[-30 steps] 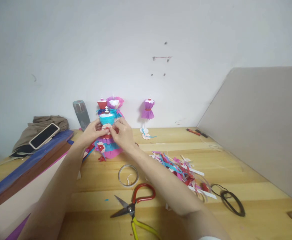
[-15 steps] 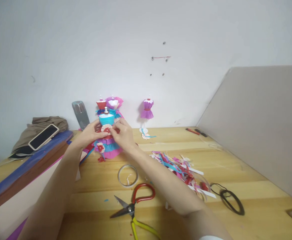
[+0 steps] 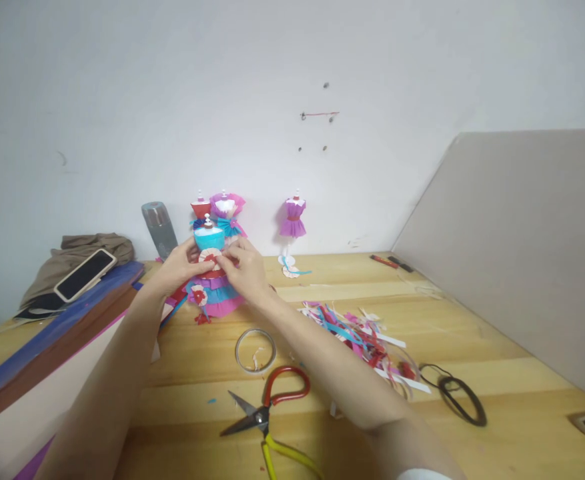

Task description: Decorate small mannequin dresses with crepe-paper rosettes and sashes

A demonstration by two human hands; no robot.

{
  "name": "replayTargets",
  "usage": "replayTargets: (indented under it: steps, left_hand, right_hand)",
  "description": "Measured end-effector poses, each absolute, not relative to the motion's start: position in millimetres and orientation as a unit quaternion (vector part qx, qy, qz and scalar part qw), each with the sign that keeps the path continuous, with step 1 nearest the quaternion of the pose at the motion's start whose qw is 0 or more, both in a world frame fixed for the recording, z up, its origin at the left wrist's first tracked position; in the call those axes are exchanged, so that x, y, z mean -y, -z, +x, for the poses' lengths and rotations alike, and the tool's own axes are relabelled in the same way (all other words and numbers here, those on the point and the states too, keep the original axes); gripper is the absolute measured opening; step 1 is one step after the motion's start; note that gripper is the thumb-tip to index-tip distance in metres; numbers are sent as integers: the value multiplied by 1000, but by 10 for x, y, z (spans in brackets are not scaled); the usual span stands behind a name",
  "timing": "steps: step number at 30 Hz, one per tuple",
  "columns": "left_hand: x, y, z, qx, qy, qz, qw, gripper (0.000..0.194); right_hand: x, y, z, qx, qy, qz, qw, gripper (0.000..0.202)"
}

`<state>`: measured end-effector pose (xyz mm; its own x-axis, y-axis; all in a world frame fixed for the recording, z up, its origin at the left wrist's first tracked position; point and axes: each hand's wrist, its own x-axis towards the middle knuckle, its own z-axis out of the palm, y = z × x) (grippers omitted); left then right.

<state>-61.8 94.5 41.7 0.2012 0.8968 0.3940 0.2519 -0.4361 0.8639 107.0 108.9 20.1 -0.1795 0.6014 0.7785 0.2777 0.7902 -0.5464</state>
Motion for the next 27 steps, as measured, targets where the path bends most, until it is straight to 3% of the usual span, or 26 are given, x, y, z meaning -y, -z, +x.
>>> replayTargets:
  steps: [27]
  left_hand:
    - [-932, -451, -701, -407, -452, 708, 359, 57]
  right_hand:
    - [-1110, -194, 1107, 770, -112, -296, 554, 10]
